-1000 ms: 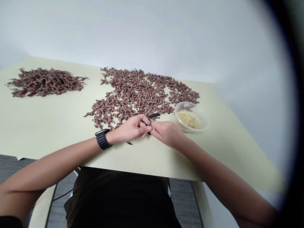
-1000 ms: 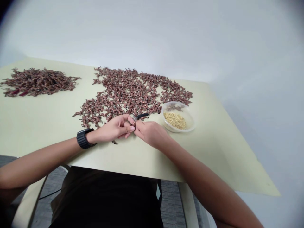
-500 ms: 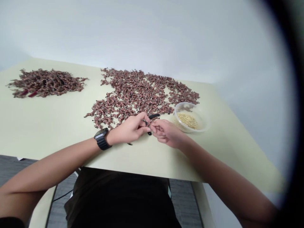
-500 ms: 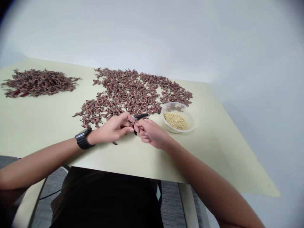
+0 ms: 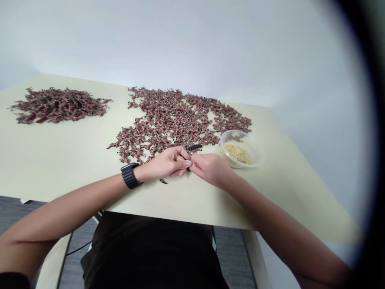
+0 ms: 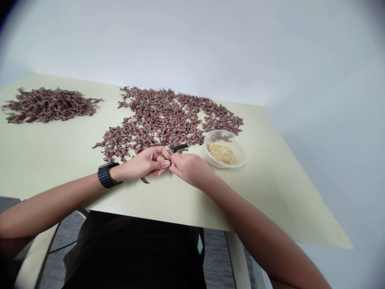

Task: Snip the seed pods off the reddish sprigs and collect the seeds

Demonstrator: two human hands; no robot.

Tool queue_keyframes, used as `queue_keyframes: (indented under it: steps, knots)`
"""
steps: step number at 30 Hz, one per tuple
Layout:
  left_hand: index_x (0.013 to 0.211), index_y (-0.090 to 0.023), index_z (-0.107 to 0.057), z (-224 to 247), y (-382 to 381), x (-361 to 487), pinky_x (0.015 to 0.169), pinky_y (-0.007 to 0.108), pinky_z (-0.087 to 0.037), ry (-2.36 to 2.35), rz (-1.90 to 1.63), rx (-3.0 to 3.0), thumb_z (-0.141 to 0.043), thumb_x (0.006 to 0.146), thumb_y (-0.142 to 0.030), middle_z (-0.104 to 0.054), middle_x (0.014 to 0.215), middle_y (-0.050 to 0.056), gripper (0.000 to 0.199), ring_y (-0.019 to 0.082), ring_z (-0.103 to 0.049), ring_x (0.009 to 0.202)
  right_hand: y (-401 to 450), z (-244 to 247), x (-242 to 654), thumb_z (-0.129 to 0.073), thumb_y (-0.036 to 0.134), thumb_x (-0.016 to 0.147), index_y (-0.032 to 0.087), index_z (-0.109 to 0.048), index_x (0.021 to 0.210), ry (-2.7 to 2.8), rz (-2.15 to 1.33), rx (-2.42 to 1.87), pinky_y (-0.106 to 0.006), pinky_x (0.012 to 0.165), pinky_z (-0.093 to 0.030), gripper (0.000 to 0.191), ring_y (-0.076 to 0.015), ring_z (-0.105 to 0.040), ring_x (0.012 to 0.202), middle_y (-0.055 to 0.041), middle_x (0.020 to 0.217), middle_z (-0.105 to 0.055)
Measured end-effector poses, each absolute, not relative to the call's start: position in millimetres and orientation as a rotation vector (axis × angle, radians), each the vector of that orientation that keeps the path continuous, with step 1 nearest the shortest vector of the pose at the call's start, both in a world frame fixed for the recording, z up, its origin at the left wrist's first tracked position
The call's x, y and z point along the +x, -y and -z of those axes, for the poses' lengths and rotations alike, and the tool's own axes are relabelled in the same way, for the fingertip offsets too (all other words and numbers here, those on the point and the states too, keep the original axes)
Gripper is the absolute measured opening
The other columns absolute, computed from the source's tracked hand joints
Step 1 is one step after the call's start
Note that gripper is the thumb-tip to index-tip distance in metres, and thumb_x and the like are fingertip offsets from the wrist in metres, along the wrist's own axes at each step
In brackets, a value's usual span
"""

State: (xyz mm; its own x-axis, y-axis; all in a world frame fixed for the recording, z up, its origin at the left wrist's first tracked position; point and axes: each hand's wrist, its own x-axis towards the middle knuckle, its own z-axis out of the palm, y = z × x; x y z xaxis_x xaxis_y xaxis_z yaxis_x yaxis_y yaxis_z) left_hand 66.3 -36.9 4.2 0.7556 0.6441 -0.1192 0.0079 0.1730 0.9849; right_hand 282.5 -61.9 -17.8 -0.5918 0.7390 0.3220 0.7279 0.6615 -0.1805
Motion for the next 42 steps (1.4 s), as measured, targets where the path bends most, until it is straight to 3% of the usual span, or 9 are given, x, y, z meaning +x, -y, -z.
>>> queue_keyframes:
  steps: [10, 18, 27, 38, 42]
  knots:
    - [0.100, -0.016, -0.050, -0.2, 34.6, 64.2, 0.042, 0.018, -0.024, -0.558, -0.446, 1.306, -0.068, 0.093, -0.040, -0.058, 0.058, -0.005, 0.030, 0.005, -0.038, 0.042, 62.8, 21.6, 283.1, -0.050, 0.028, 0.098, 0.019, -0.054, 0.079, 2.518, -0.106, -1.156, -0.030, 0.059, -0.025, 0.021, -0.0135, -0.045, 0.059, -0.0006, 0.067, -0.056]
    - [0.105, -0.016, -0.048, -1.1, 37.0, 62.7, 0.045, 0.018, -0.027, -0.590, -0.498, 1.449, -0.065, 0.095, -0.041, -0.058, 0.060, -0.004, 0.032, 0.006, -0.039, 0.045, 64.3, 12.2, 276.2, -0.052, 0.025, 0.094, 0.019, -0.043, 0.063, 2.185, -0.645, -1.180, -0.026, 0.055, -0.025, 0.033, -0.0088, -0.033, 0.054, 0.0051, 0.058, -0.039]
    - [0.107, -0.016, -0.050, 4.5, 35.3, 63.4, 0.048, 0.018, -0.031, -0.613, -0.562, 1.537, -0.063, 0.096, -0.040, -0.061, 0.064, -0.003, 0.030, 0.005, -0.042, 0.047, 58.1, 10.7, 278.5, -0.047, 0.028, 0.098, 0.017, -0.061, 0.070, 2.019, -0.987, -1.184, -0.025, 0.058, -0.032, 0.033, -0.0109, -0.045, 0.060, 0.0022, 0.063, -0.051]
    - [0.107, -0.016, -0.049, 4.9, 32.3, 64.2, 0.049, 0.019, -0.039, -0.544, -0.588, 1.432, -0.059, 0.099, -0.036, -0.068, 0.071, 0.002, 0.023, 0.007, -0.051, 0.049, 63.4, 2.5, 279.5, -0.046, 0.027, 0.098, 0.020, -0.052, 0.071, 2.083, -0.710, -1.291, -0.026, 0.056, -0.028, 0.028, -0.0102, -0.039, 0.056, 0.0041, 0.061, -0.048]
    - [0.106, -0.019, -0.048, 4.9, 26.3, 63.0, 0.046, 0.019, -0.042, -0.638, -0.658, 1.391, -0.059, 0.098, -0.034, -0.071, 0.076, 0.004, 0.021, 0.010, -0.058, 0.051, 68.4, 3.8, 275.7, -0.052, 0.041, 0.097, 0.021, -0.051, 0.075, 2.215, -0.426, -1.484, -0.028, 0.056, -0.025, 0.030, -0.0114, -0.041, 0.053, 0.0034, 0.059, -0.050]
